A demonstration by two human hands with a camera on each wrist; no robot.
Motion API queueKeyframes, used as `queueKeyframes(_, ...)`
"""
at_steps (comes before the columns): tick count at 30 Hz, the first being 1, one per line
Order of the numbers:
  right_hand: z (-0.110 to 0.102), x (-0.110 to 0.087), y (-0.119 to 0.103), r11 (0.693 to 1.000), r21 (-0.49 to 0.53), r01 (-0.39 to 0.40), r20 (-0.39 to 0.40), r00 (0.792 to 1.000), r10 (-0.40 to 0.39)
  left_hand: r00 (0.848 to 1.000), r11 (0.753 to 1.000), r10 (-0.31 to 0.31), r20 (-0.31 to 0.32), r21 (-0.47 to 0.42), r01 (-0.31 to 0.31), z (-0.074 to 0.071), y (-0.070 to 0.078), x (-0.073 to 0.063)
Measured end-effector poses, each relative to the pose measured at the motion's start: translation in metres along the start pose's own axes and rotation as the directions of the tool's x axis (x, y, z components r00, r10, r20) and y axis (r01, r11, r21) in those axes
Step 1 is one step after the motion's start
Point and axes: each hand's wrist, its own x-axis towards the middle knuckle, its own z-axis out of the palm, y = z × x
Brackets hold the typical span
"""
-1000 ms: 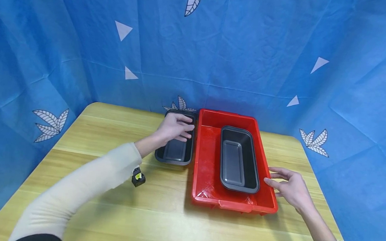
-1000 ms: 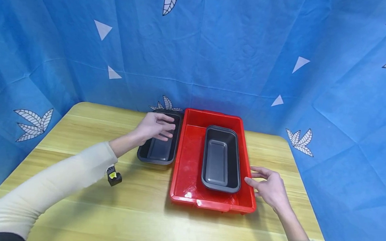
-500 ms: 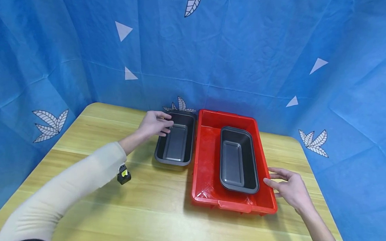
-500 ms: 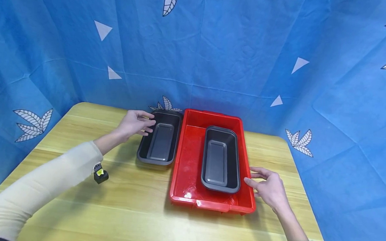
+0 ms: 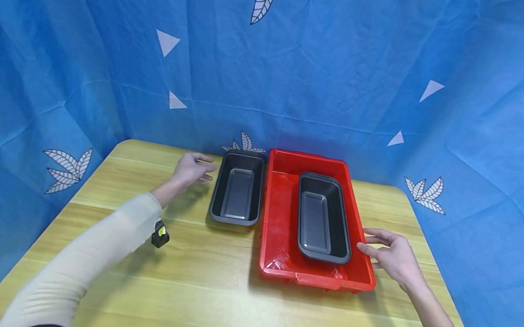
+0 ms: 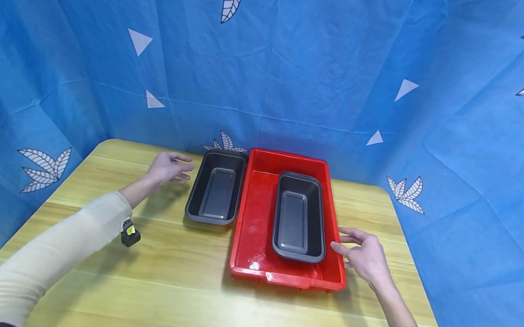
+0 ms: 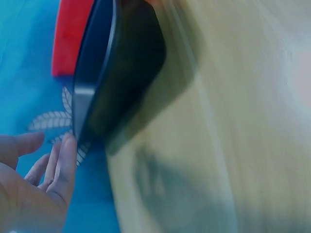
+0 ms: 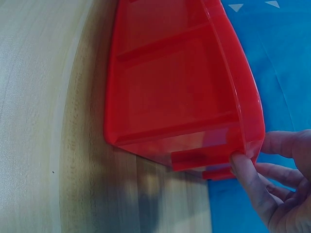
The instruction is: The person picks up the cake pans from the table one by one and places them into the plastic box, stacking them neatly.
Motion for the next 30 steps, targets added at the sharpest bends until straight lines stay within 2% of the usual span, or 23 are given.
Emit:
queueKeyframes(9,-0.001,0.0,0.0,1.0,-0.009,0.001,-0.001,1.0,-0.001,0.999,0.998,-0.053,0.008,0.024,0.053,-0.002,-0.02,0.007)
queueKeyframes(13,0.0,-0.001,-0.001,1.0,-0.013,-0.004,-0.002,1.0,0.004,0.997,0.997,-0.073,0.014,-0.006,0.074,0.002,-0.026,0.009)
queueKeyframes(18,0.001,-0.002,-0.001,1.0,-0.007,-0.001,-0.003,1.0,0.001,0.997,0.997,-0.071,0.012,-0.005,0.071,0.009,-0.033,0.01)
queueKeyframes(24,0.001,-0.001,0.0,1.0,-0.01,-0.009,-0.005,1.0,0.009,0.998,0.998,-0.062,0.012,-0.009,0.062,0.018,-0.039,0.009)
queueKeyframes(30,0.001,-0.001,-0.001,1.0,-0.019,-0.01,-0.009,1.0,0.01,0.996,0.996,-0.087,0.009,-0.027,0.087,0.024,-0.043,0.011)
